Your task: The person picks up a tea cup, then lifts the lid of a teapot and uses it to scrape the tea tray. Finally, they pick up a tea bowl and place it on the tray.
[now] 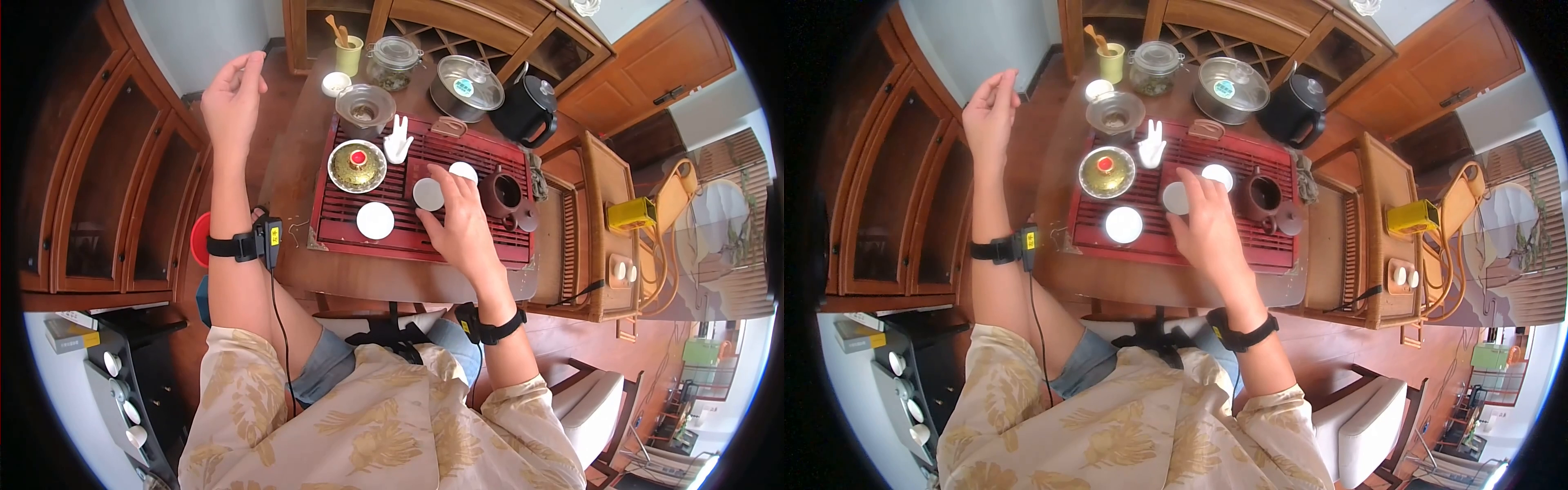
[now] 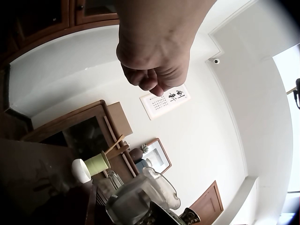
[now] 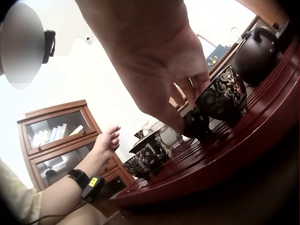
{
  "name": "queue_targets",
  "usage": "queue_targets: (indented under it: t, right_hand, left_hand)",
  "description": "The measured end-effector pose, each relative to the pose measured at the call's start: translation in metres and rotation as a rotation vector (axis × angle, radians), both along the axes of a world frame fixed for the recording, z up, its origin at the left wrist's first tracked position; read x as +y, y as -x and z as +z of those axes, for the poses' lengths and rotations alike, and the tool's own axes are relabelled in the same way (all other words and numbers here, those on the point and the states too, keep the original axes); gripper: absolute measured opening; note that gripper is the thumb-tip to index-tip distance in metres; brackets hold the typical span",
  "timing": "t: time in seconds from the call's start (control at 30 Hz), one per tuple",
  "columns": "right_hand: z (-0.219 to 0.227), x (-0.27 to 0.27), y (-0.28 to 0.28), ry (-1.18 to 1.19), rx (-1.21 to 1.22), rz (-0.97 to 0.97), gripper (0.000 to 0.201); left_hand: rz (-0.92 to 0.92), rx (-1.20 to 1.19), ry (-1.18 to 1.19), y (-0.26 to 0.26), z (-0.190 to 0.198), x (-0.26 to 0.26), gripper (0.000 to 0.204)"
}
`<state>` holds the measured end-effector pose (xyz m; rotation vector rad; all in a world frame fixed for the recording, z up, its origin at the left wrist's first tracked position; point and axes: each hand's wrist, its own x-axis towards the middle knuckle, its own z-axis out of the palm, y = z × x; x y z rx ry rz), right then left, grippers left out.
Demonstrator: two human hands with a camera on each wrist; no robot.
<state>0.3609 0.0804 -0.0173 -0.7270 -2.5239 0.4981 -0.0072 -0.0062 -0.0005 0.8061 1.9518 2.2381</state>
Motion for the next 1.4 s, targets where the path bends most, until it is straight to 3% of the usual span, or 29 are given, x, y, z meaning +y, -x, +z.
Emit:
queue_targets:
  t: [0.27,0.67,0.8,0.93,1.03,1.2,1.4]
  right_hand:
    - [0.001,-0.007,0.018,0.185,0.051,0.04,0.069]
    - [0.004,-0.001,0.012,0.211,0.148,0.029,0.068]
    - [0.006,0.011,-0.008,0.476,0.356,-0.092,0.069]
    - [0.014,0.033,-0.041,0.566,0.492,-0.2,0.073]
    - [0.014,0.049,-0.073,0.377,0.46,-0.31,0.073]
    - [-0.003,0.072,-0.121,0.262,0.46,-0.418,0.072]
    - [0.003,0.069,-0.131,0.227,0.309,-0.435,0.065]
  left_hand:
    - [-0.002,-0.013,-0.024,-0.004,0.005,0.001,0.024]
    - [-0.047,-0.046,-0.069,-0.004,0.003,0.001,0.023]
    - [-0.041,-0.046,-0.057,-0.004,0.003,0.0,0.028]
    - [-0.027,-0.041,-0.029,-0.004,0.003,0.001,0.03]
    - [-0.03,-0.038,-0.038,0.0,0.0,0.001,0.03]
    - [-0.031,-0.041,-0.041,-0.001,0.001,0.0,0.03]
    - [-0.034,-0.04,-0.033,-0.001,0.0,0.002,0.031]
